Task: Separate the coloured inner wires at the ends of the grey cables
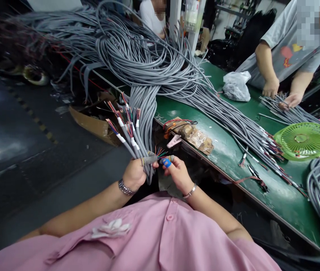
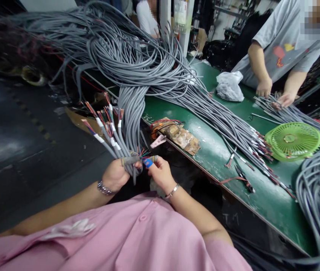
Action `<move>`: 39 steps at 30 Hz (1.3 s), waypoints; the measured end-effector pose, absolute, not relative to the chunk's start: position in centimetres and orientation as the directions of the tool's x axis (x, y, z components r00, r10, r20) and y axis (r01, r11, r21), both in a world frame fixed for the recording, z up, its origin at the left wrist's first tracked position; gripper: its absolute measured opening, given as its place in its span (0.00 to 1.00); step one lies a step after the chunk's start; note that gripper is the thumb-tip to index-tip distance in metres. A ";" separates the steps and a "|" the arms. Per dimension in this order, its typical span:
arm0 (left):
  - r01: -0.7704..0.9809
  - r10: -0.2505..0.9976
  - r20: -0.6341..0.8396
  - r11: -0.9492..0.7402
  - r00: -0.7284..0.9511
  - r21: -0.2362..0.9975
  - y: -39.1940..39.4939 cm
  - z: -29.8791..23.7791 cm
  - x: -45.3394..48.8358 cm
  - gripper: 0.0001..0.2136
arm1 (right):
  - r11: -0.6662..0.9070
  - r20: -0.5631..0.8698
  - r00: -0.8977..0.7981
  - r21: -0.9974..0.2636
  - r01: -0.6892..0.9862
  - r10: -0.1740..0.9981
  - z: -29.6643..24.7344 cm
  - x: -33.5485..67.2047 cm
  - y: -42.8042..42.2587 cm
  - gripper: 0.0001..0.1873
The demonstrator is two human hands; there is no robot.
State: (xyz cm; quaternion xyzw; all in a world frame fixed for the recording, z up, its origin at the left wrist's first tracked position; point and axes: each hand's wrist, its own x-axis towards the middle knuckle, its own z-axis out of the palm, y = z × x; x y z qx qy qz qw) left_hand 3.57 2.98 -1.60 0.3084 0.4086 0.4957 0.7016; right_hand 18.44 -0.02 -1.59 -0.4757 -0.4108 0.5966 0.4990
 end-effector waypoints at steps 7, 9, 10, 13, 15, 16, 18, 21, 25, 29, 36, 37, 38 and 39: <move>-0.475 0.949 -0.274 0.314 0.154 0.822 2.7 -0.9 3.3 0.07 | -0.233 -0.238 -0.034 -0.895 -0.380 0.971 -2.2 19.9 0.4 0.24; -0.459 0.933 -0.294 0.358 0.206 0.813 2.9 -0.3 3.2 0.08 | -0.228 -0.245 -0.015 -0.876 -0.426 0.969 -2.5 20.4 1.0 0.27; -0.452 0.922 -0.305 0.384 0.240 0.805 3.0 0.0 3.1 0.08 | -0.228 -0.253 -0.002 -0.869 -0.440 0.968 -2.5 20.7 1.4 0.28; -0.446 0.877 -0.339 0.468 0.341 0.763 3.8 0.3 3.0 0.06 | -0.244 -0.284 0.020 -0.854 -0.459 0.959 -2.6 21.5 2.9 0.30; -0.441 0.853 -0.357 0.507 0.381 0.741 4.3 0.2 3.0 0.06 | -0.258 -0.293 -0.001 -0.843 -0.472 0.956 -2.4 21.8 4.0 0.31; -0.438 0.846 -0.358 0.516 0.395 0.736 4.6 0.0 3.0 0.06 | -0.266 -0.292 -0.021 -0.836 -0.480 0.956 -2.2 21.8 4.6 0.31; -0.429 0.839 -0.352 0.522 0.416 0.737 5.0 -0.4 3.2 0.05 | -0.273 -0.277 -0.067 -0.825 -0.495 0.958 -1.7 21.6 5.4 0.31; -0.424 0.834 -0.343 0.524 0.433 0.739 5.4 -0.8 3.4 0.04 | -0.263 -0.251 -0.094 -0.818 -0.511 0.963 -1.1 21.1 6.0 0.30; -0.424 0.832 -0.349 0.529 0.432 0.735 5.6 -0.9 3.7 0.03 | -0.249 -0.259 -0.060 -0.802 -0.542 0.964 -0.8 20.5 6.0 0.27; -0.406 0.821 -0.355 0.540 0.448 0.737 5.7 -0.9 3.9 0.04 | -0.200 -0.227 -0.021 -0.808 -0.554 0.974 -1.2 20.1 5.8 0.25; -0.391 0.817 -0.353 0.540 0.456 0.745 5.7 -0.8 4.5 0.03 | -0.198 -0.258 0.002 -0.749 -0.632 0.966 -1.5 19.6 5.9 0.23; -0.387 0.815 -0.352 0.541 0.460 0.747 5.7 -0.9 4.5 0.04 | -0.186 -0.253 0.011 -0.739 -0.648 0.967 -1.5 19.5 6.0 0.22; -0.385 0.815 -0.349 0.540 0.463 0.748 5.7 -0.9 4.6 0.04 | -0.171 -0.243 0.018 -0.730 -0.662 0.970 -1.4 19.5 6.0 0.21; -0.384 0.815 -0.345 0.537 0.465 0.751 5.7 -1.0 4.7 0.04 | -0.156 -0.228 0.019 -0.724 -0.672 0.974 -1.5 19.4 6.0 0.20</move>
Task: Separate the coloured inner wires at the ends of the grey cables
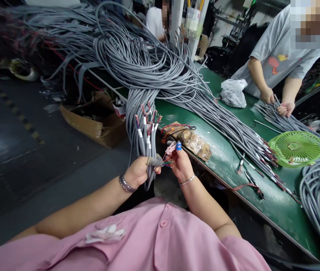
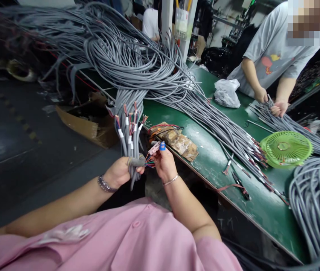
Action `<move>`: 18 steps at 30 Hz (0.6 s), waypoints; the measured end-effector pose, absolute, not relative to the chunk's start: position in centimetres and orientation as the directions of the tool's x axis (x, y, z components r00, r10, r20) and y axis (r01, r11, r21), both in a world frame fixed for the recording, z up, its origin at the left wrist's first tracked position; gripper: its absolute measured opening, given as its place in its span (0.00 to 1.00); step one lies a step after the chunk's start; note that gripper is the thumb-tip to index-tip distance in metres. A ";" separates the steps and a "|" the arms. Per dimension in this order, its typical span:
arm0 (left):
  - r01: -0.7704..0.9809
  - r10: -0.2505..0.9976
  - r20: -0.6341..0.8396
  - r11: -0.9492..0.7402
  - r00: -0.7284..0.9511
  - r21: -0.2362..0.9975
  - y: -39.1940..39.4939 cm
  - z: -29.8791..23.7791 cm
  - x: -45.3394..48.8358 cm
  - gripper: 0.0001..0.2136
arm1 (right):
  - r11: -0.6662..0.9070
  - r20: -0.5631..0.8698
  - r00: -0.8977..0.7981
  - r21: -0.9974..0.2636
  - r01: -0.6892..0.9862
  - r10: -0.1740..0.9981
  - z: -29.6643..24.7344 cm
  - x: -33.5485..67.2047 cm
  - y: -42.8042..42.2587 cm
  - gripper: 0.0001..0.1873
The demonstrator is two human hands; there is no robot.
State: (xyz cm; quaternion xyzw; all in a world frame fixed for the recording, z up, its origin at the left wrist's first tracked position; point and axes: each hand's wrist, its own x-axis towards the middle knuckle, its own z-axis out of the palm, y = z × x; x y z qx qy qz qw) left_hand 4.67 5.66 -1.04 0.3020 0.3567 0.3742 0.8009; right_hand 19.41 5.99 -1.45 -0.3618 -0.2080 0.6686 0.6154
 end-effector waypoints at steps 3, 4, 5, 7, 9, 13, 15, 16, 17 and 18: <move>-0.381 0.817 -0.331 0.528 0.472 0.759 5.7 -1.4 4.7 0.04 | -0.149 -0.208 0.002 -0.711 -0.688 0.978 -1.6 19.3 6.0 0.19; -0.380 0.817 -0.328 0.526 0.475 0.761 5.7 -1.5 4.7 0.04 | -0.159 -0.217 -0.002 -0.706 -0.691 0.976 -1.7 19.3 6.0 0.20; -0.379 0.817 -0.327 0.525 0.476 0.762 5.7 -1.6 4.7 0.04 | -0.172 -0.234 -0.006 -0.699 -0.694 0.972 -1.8 19.4 6.1 0.21; -0.377 0.819 -0.335 0.526 0.466 0.763 5.7 -1.5 4.7 0.04 | -0.203 -0.270 -0.015 -0.684 -0.701 0.963 -2.0 19.5 6.1 0.23; -0.372 0.825 -0.348 0.525 0.446 0.766 5.5 -1.2 4.5 0.04 | -0.232 -0.298 -0.032 -0.670 -0.705 0.954 -2.0 19.6 6.1 0.25; -0.376 0.838 -0.342 0.507 0.425 0.776 4.6 -0.5 4.2 0.04 | -0.264 -0.302 -0.075 -0.656 -0.707 0.950 -1.5 19.8 5.8 0.25; -0.385 0.847 -0.337 0.497 0.412 0.778 4.3 -0.3 4.1 0.04 | -0.247 -0.272 -0.078 -0.672 -0.698 0.959 -1.2 19.7 5.6 0.22; -0.392 0.850 -0.340 0.495 0.402 0.775 4.2 -0.2 4.1 0.04 | -0.232 -0.254 -0.072 -0.684 -0.692 0.964 -1.0 19.7 5.5 0.20; -0.400 0.852 -0.346 0.498 0.394 0.769 4.1 -0.2 4.1 0.04 | -0.216 -0.238 -0.064 -0.695 -0.686 0.969 -0.9 19.7 5.4 0.19; -0.410 0.852 -0.353 0.502 0.388 0.761 4.2 -0.2 4.1 0.04 | -0.202 -0.226 -0.055 -0.703 -0.682 0.973 -0.9 19.7 5.3 0.18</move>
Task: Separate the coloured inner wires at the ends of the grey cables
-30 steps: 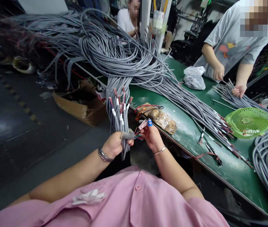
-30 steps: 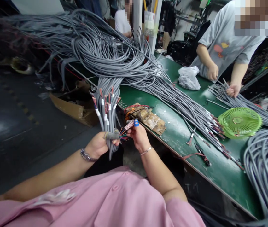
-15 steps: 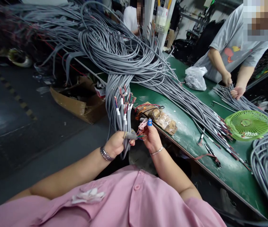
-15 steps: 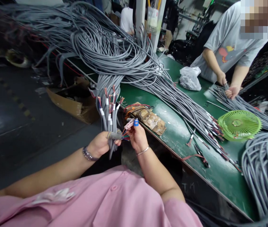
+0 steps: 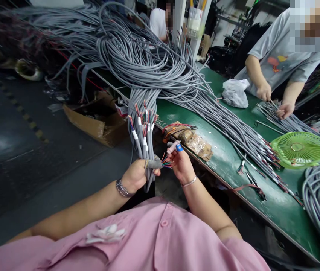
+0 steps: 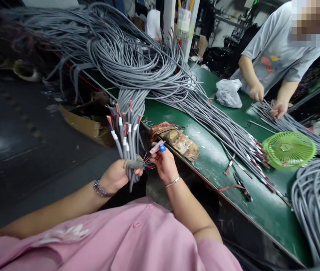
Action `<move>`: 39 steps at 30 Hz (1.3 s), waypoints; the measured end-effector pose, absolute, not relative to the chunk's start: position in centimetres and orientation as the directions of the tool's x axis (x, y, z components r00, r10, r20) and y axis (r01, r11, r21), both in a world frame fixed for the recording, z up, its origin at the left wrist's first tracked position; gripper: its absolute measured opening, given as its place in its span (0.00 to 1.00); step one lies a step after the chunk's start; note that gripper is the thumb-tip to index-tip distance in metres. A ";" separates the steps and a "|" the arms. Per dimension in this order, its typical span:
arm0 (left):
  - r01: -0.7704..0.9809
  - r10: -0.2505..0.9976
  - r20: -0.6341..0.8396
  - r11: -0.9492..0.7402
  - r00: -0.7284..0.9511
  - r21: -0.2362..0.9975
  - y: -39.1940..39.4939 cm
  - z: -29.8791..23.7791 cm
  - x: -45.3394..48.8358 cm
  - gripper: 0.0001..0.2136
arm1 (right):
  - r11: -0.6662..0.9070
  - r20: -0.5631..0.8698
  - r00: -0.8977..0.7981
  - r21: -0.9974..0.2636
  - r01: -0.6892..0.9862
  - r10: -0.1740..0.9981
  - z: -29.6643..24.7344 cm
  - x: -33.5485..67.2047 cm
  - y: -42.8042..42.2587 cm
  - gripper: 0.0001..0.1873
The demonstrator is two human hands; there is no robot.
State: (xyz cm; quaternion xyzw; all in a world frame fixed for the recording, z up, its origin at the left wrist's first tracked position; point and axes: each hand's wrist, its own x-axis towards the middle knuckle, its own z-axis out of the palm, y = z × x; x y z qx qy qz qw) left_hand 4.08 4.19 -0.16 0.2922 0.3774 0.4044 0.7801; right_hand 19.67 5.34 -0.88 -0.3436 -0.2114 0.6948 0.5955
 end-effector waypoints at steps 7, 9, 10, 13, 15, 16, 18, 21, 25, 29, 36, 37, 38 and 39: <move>-0.467 0.835 -0.389 0.542 0.389 0.699 4.9 0.1 4.6 0.02 | -0.158 -0.174 -0.046 -0.710 -0.686 0.984 -1.3 19.9 5.3 0.17; -0.471 0.830 -0.409 0.554 0.380 0.687 4.9 0.0 4.7 0.02 | -0.156 -0.159 -0.061 -0.703 -0.694 0.985 -1.5 19.9 5.5 0.17; -0.472 0.827 -0.418 0.559 0.376 0.682 4.9 0.0 4.7 0.02 | -0.158 -0.153 -0.071 -0.695 -0.701 0.986 -1.6 19.9 5.5 0.17; -0.477 0.822 -0.434 0.567 0.368 0.671 4.9 -0.2 4.7 0.02 | -0.207 -0.183 -0.113 -0.658 -0.724 0.977 -1.8 19.8 5.8 0.18; -0.479 0.819 -0.441 0.572 0.366 0.666 4.8 -0.3 4.7 0.02 | -0.255 -0.228 -0.140 -0.622 -0.741 0.964 -1.8 19.7 6.0 0.17; -0.479 0.818 -0.445 0.574 0.365 0.664 4.8 -0.3 4.8 0.02 | -0.269 -0.244 -0.147 -0.602 -0.752 0.959 -1.8 19.7 6.1 0.17; -0.478 0.815 -0.455 0.580 0.360 0.660 4.8 -0.1 4.8 0.02 | -0.272 -0.260 -0.144 -0.570 -0.776 0.955 -1.8 19.6 6.3 0.15; -0.476 0.811 -0.465 0.585 0.356 0.657 4.8 0.1 4.9 0.02 | -0.255 -0.268 -0.119 -0.559 -0.789 0.956 -2.1 19.4 6.5 0.15; -0.469 0.804 -0.475 0.594 0.358 0.653 4.9 0.2 5.1 0.02 | -0.258 -0.274 -0.113 -0.582 -0.772 0.955 -2.5 19.3 6.7 0.16; -0.459 0.806 -0.464 0.592 0.368 0.663 4.9 -0.2 5.2 0.02 | -0.260 -0.255 -0.136 -0.557 -0.788 0.957 -2.4 19.3 6.5 0.18; -0.489 0.850 -0.397 0.524 0.345 0.697 3.8 -0.6 4.7 0.04 | -0.311 -0.230 -0.218 -0.545 -0.778 0.948 -1.8 19.7 5.8 0.26; -0.500 0.859 -0.392 0.511 0.330 0.699 3.6 -0.5 4.6 0.05 | -0.304 -0.217 -0.218 -0.557 -0.773 0.952 -1.8 19.7 5.7 0.24; -0.511 0.866 -0.388 0.500 0.315 0.699 3.4 -0.4 4.6 0.05 | -0.287 -0.204 -0.206 -0.575 -0.766 0.957 -1.7 19.8 5.6 0.22; -0.523 0.871 -0.387 0.491 0.302 0.697 3.3 -0.2 4.6 0.05 | -0.266 -0.194 -0.185 -0.598 -0.756 0.963 -1.6 19.8 5.5 0.20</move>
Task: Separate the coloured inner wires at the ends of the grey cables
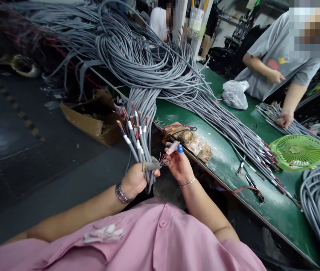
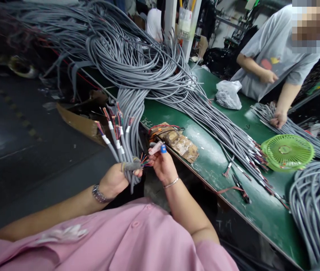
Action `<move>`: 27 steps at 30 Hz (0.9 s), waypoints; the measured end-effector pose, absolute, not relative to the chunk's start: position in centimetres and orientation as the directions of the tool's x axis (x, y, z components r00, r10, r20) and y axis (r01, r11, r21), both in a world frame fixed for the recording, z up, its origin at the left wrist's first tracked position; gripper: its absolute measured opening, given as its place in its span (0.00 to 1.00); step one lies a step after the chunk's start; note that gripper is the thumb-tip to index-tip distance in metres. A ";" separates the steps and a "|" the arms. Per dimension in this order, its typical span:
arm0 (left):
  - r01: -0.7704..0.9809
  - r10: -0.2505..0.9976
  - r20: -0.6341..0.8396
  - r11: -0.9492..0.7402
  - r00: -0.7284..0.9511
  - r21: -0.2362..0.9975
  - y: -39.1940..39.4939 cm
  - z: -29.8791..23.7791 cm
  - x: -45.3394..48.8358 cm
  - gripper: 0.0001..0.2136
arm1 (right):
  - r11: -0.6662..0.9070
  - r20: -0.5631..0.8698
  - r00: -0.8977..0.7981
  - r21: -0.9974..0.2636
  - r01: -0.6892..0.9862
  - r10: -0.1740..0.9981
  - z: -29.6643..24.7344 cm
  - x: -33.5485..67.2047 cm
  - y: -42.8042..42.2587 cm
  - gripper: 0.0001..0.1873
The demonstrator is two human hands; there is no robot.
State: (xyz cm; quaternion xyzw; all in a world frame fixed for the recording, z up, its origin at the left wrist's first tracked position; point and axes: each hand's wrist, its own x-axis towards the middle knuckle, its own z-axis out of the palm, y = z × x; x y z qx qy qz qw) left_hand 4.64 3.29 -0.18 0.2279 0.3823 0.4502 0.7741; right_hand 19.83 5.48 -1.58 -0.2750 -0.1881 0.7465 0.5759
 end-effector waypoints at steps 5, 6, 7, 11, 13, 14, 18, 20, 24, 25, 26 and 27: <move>-0.558 0.872 -0.395 0.488 0.288 0.672 3.3 0.9 5.1 0.05 | -0.205 -0.209 -0.081 -0.684 -0.700 0.974 -1.3 19.8 5.2 0.15; -0.562 0.872 -0.395 0.489 0.289 0.667 3.4 1.1 5.2 0.05 | -0.207 -0.218 -0.073 -0.686 -0.698 0.973 -1.4 19.7 5.2 0.15; -0.565 0.871 -0.397 0.491 0.291 0.663 3.5 1.1 5.3 0.05 | -0.208 -0.225 -0.068 -0.686 -0.697 0.972 -1.4 19.6 5.3 0.16; -0.575 0.867 -0.400 0.496 0.296 0.650 3.8 0.9 5.6 0.05 | -0.181 -0.231 -0.017 -0.713 -0.677 0.973 -1.8 19.3 5.6 0.17; -0.580 0.873 -0.387 0.487 0.297 0.652 4.0 0.6 5.7 0.05 | -0.105 -0.209 0.095 -0.772 -0.627 0.973 -2.2 19.1 5.7 0.17; -0.582 0.875 -0.384 0.484 0.296 0.653 4.0 0.5 5.7 0.05 | -0.052 -0.185 0.172 -0.812 -0.581 0.968 -2.4 19.0 5.7 0.17; -0.589 0.873 -0.389 0.485 0.292 0.646 4.1 0.2 5.7 0.03 | 0.063 -0.079 0.317 -0.909 -0.412 0.945 -3.0 18.9 5.8 0.22; -0.590 0.874 -0.386 0.485 0.296 0.646 4.1 0.3 5.7 0.03 | 0.010 -0.113 0.226 -0.876 -0.482 0.967 -2.9 18.9 5.9 0.23; -0.576 0.872 -0.382 0.489 0.306 0.655 4.0 0.6 5.8 0.04 | -0.151 -0.233 0.028 -0.711 -0.686 0.972 -2.2 18.7 6.3 0.23; -0.573 0.872 -0.383 0.489 0.305 0.658 4.0 0.6 5.9 0.04 | -0.162 -0.248 0.018 -0.682 -0.713 0.968 -2.0 18.6 6.4 0.22; -0.571 0.872 -0.384 0.488 0.303 0.660 4.0 0.6 5.9 0.04 | -0.162 -0.258 0.019 -0.662 -0.732 0.966 -2.0 18.6 6.5 0.22; -0.570 0.873 -0.384 0.488 0.301 0.661 4.1 0.5 5.9 0.04 | -0.157 -0.264 0.028 -0.650 -0.743 0.964 -2.0 18.6 6.5 0.21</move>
